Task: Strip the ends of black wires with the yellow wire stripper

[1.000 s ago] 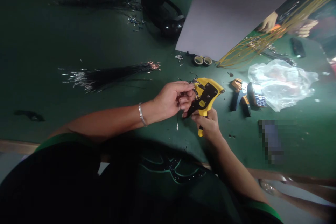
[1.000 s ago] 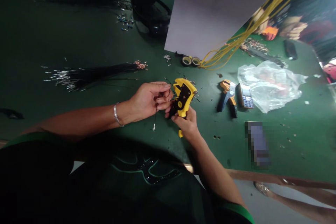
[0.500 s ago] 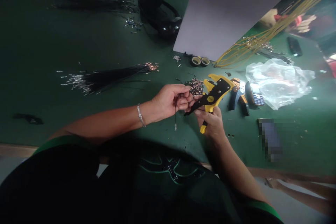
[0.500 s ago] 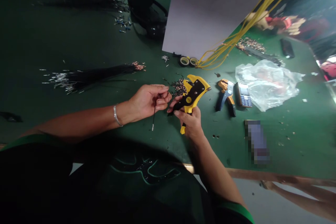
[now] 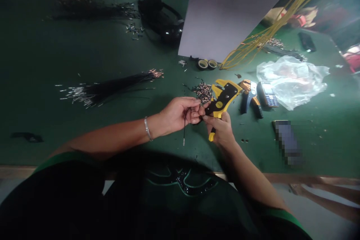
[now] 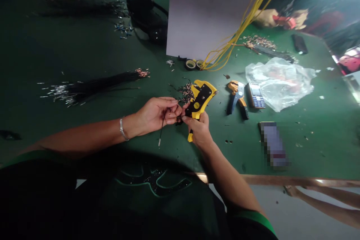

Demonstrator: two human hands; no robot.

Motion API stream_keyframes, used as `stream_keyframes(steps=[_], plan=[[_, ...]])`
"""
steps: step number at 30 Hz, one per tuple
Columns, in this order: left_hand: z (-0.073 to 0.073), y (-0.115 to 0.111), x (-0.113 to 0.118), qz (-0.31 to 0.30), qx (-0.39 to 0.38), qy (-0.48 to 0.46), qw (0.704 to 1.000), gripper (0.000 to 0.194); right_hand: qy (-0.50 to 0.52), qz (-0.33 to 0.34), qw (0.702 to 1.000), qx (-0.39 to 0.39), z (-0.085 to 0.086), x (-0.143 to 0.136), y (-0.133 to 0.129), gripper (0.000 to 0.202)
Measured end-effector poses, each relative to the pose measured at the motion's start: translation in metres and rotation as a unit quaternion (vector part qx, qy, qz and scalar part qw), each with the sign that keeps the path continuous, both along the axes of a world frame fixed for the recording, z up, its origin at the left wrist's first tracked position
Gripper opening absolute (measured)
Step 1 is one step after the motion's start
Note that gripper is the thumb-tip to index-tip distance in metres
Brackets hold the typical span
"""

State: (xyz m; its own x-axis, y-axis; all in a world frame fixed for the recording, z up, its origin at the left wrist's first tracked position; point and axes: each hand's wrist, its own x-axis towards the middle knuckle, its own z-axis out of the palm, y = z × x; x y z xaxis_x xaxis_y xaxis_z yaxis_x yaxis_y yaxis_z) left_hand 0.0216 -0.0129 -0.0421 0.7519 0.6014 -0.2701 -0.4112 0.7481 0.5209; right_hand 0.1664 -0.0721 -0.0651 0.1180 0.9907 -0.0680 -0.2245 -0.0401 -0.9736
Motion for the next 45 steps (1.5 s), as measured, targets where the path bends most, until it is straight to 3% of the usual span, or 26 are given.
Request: stream_keyframes(steps=[9,16,24,28,32,36,40,45], plan=[[0.001,0.010,-0.010,0.008,0.099,0.068,0.993,0.017,-0.004,0.009,1.000,0.016,-0.003,0.001,0.001,0.021],[0.015,0.017,-0.014,0.065,0.133,0.165,0.975,0.009,0.053,0.004,0.998,0.017,0.000,0.001,0.002,0.025],[0.009,0.019,-0.029,0.024,0.122,0.133,0.983,0.009,0.054,0.014,0.998,0.027,-0.001,0.001,0.002,0.027],[0.011,0.020,-0.035,0.017,0.140,0.185,0.973,0.009,0.075,0.033,0.996,0.034,-0.009,0.002,0.003,0.030],[0.018,0.022,-0.042,-0.014,0.209,0.325,0.922,0.009,0.087,0.053,0.994,0.035,-0.015,0.003,0.004,0.030],[0.022,0.023,-0.052,-0.043,0.343,0.441,0.828,0.011,0.096,0.066,0.993,0.028,-0.016,0.003,0.005,0.030],[0.020,0.021,-0.063,-0.100,0.433,0.482,0.755,0.012,0.101,0.080,0.992,0.010,-0.015,0.003,0.004,0.034],[0.010,0.017,-0.071,-0.186,0.489,0.461,0.717,0.018,0.106,0.095,0.990,-0.008,-0.014,0.003,0.004,0.034]])
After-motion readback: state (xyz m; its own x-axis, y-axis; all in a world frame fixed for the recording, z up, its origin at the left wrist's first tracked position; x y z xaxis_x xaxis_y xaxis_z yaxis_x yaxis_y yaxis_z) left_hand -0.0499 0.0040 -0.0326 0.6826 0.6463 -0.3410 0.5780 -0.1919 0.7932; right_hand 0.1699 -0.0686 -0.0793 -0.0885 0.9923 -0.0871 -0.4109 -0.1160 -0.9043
